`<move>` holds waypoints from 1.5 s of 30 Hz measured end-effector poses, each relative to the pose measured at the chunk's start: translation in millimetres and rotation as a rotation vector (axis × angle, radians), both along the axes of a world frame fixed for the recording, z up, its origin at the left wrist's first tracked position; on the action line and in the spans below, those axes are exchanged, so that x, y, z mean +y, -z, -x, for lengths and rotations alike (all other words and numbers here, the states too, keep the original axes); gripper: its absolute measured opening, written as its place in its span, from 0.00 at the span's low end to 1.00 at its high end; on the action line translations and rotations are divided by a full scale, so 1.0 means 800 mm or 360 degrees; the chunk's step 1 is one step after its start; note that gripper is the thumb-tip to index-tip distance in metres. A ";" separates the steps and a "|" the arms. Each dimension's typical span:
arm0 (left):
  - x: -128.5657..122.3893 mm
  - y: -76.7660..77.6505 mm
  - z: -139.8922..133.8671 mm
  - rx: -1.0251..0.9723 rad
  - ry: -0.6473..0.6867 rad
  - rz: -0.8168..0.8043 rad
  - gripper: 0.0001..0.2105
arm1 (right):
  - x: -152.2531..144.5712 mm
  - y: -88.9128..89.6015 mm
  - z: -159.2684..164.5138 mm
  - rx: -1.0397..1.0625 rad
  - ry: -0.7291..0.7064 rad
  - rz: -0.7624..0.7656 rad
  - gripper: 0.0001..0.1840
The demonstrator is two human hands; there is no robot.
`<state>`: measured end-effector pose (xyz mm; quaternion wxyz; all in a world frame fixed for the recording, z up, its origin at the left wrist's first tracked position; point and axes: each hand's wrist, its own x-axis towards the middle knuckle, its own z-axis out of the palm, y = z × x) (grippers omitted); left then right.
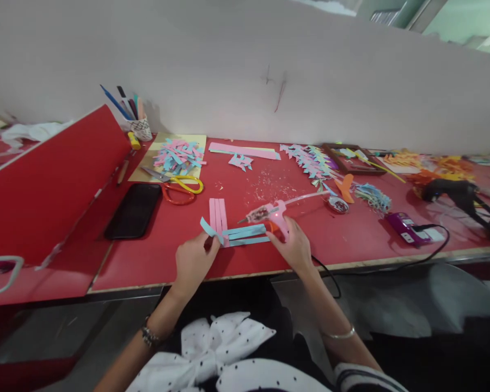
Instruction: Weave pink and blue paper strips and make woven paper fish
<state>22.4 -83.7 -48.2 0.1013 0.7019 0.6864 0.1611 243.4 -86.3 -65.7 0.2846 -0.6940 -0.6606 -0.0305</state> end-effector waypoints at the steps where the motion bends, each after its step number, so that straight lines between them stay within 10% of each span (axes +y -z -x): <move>1: 0.000 0.000 0.000 0.0001 0.0001 0.0004 0.11 | -0.006 0.001 0.004 -0.0021 -0.0021 0.0028 0.28; 45: 0.001 0.006 -0.001 0.0064 -0.0088 0.0066 0.13 | -0.023 -0.005 -0.006 -0.0330 -0.0252 0.0204 0.20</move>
